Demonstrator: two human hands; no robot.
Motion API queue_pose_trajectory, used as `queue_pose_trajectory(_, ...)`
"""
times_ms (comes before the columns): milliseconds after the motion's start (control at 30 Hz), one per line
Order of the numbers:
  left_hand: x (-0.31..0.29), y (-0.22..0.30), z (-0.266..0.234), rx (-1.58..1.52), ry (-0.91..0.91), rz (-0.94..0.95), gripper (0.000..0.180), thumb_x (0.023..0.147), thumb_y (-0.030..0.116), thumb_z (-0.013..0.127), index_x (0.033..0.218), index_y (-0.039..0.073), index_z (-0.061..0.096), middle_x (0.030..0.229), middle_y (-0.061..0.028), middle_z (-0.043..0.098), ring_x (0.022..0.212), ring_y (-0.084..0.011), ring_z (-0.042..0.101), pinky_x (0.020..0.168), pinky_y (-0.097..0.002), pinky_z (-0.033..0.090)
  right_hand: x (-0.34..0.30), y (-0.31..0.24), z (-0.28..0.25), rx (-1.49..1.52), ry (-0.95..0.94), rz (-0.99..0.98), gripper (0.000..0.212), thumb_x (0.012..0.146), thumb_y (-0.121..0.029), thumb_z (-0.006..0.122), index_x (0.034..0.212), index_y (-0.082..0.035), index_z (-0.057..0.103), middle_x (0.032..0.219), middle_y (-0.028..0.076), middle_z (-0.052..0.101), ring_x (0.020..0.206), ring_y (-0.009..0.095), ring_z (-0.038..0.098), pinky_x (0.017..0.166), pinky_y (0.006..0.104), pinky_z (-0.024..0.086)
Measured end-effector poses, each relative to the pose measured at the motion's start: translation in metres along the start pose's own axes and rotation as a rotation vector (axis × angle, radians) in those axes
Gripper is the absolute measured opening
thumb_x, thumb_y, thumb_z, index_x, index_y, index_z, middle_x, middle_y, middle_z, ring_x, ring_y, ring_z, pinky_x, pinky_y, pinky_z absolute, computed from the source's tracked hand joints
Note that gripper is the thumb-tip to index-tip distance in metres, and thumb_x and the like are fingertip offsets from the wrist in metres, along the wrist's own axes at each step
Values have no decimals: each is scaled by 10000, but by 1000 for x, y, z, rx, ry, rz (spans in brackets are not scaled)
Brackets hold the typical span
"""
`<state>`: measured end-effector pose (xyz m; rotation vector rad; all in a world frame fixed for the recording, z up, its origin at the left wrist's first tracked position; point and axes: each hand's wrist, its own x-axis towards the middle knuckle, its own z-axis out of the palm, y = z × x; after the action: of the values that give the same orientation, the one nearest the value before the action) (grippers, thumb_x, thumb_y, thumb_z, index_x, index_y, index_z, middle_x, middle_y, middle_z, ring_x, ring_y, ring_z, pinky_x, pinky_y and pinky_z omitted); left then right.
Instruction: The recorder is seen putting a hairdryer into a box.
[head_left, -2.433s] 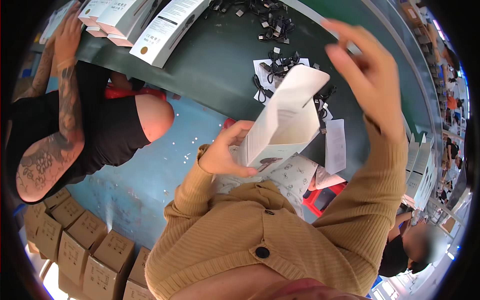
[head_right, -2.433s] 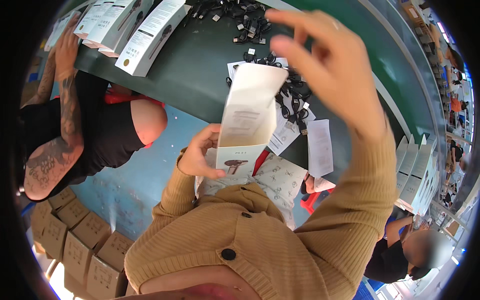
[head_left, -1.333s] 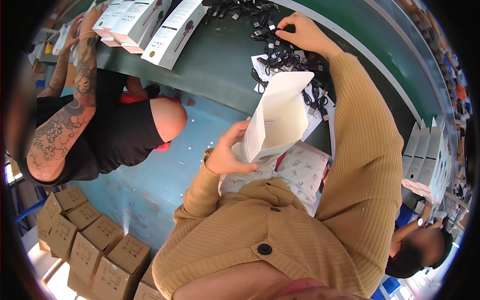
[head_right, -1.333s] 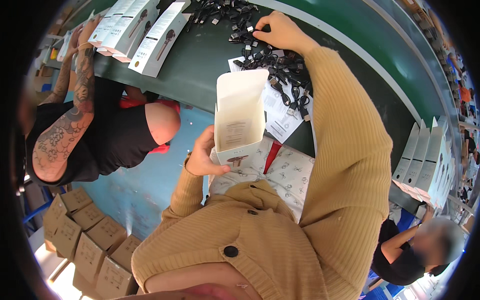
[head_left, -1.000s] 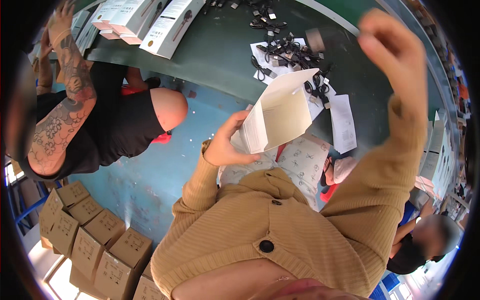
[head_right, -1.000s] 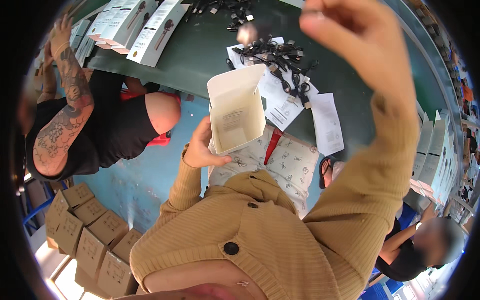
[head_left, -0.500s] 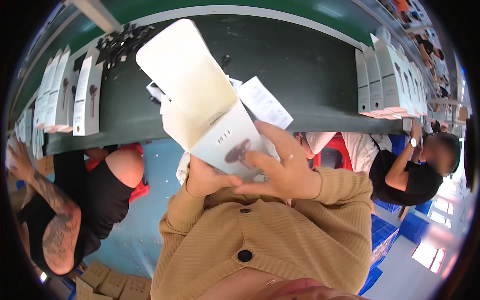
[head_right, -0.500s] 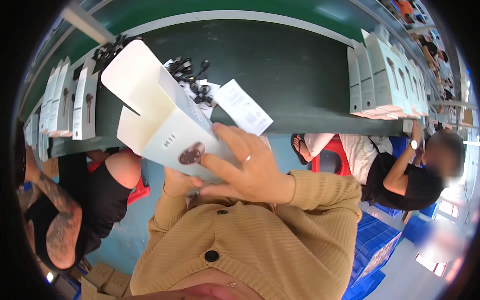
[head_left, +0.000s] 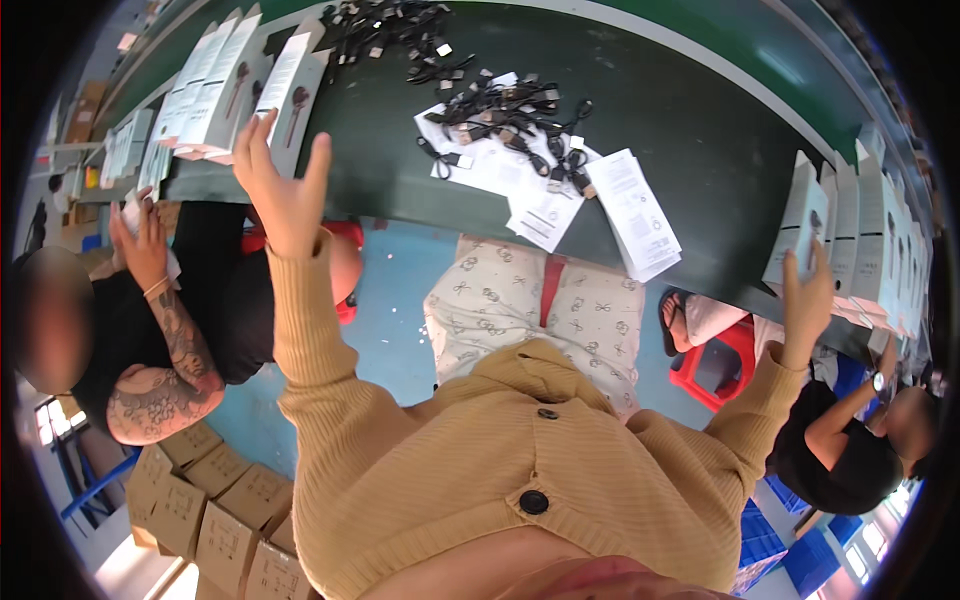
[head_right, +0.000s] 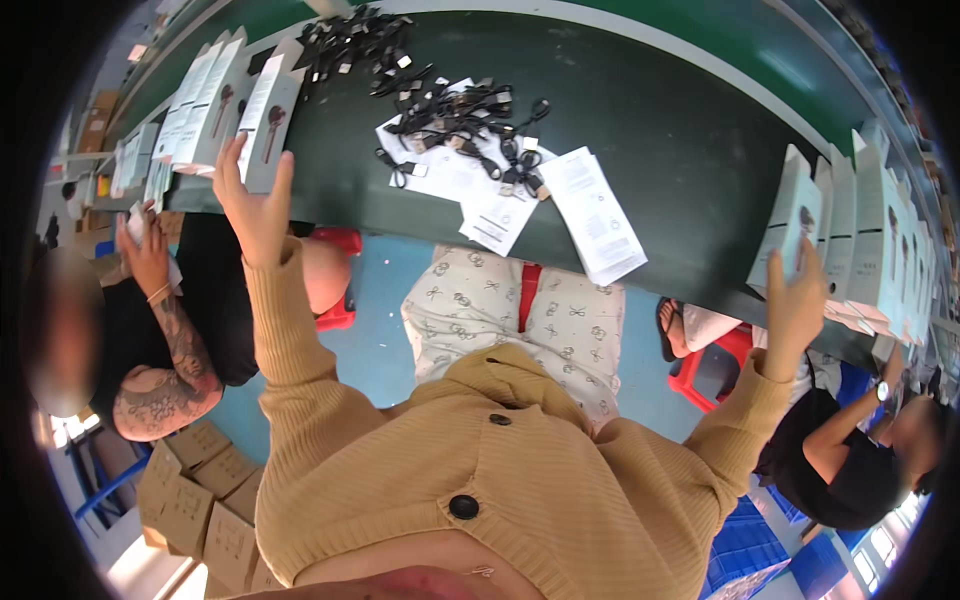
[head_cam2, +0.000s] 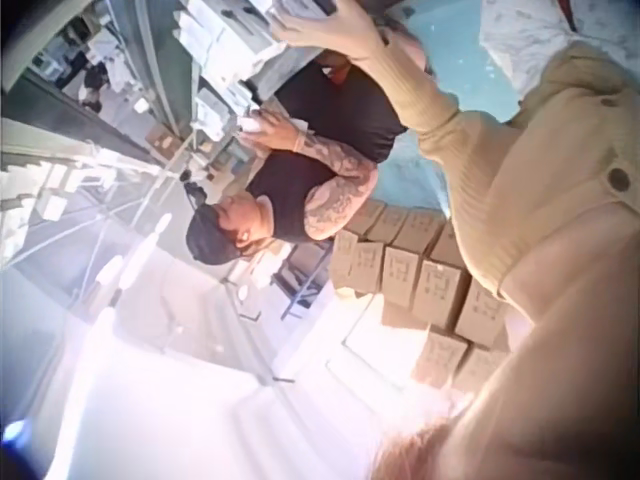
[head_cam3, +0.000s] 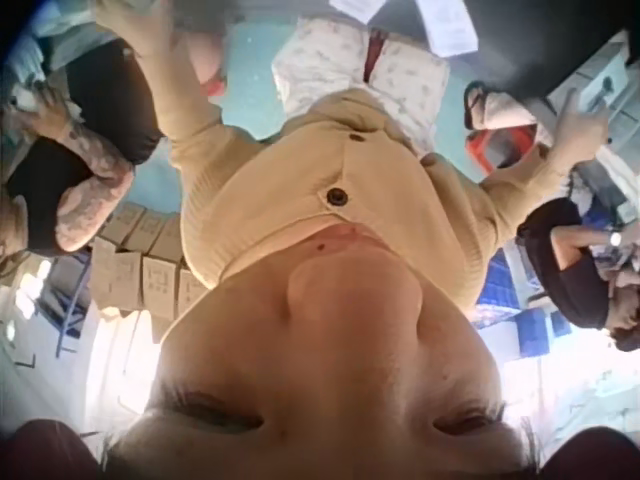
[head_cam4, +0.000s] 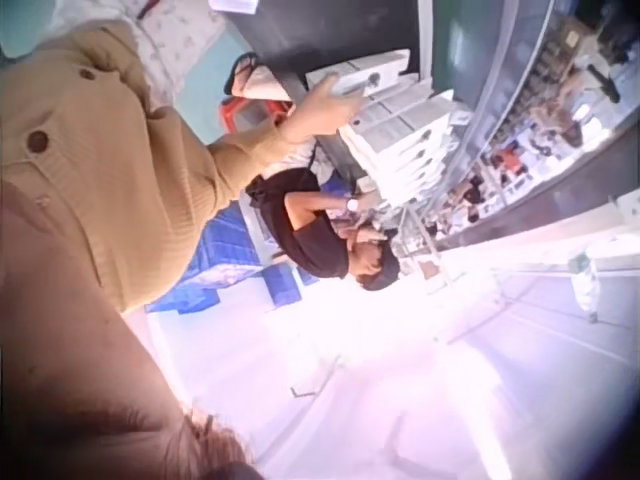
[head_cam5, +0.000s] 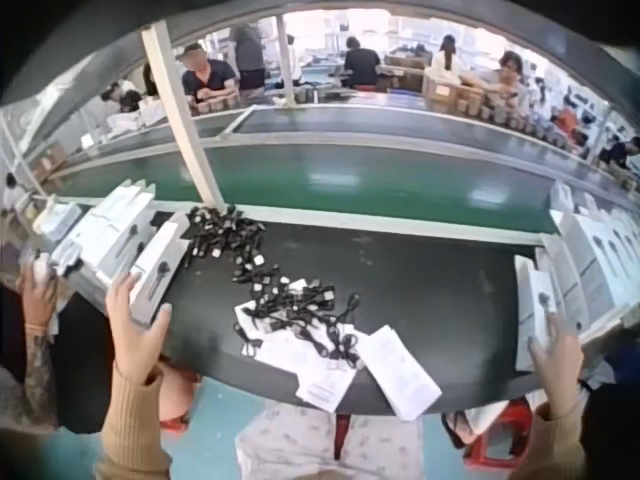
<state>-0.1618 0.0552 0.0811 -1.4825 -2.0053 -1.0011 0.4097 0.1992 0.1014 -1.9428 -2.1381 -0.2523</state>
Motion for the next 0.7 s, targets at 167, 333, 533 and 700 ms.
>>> queue_pose_trajectory(167,20,-90,-8,359,-115,40,656,763,370,718,1261,11,487,1227,-234,500,1133,-384,482,932,-455,400,1,-91,-25,-104,308,-345,461,780,-312,702,1178,-100,604,1211,167,563,1061,357,549,866,434,445)
queue_pose_trajectory(333,18,-107,24,340,-260,-106,746,762,394,713,1278,-66,431,1167,-296,525,1071,-406,527,882,-459,439,-38,-166,-7,264,-118,-924,578,626,-177,760,1154,-36,571,1218,134,530,1138,298,490,930,453,389)
queue_pose_trajectory(533,3,-36,-18,-428,-205,-426,718,726,242,773,1251,-73,398,1115,-193,545,1045,-273,530,912,-354,435,-42,-164,9,410,-112,-1047,308,684,-95,713,972,-24,631,1025,104,590,959,265,549,827,398,444)
queue_pose_trajectory(700,-46,42,-27,-1347,-456,-560,881,649,366,841,1275,-15,351,1144,-173,536,1059,-295,572,869,-414,497,-32,-160,5,579,-100,-877,186,728,-72,703,899,-35,638,838,76,640,777,247,599,719,356,469)
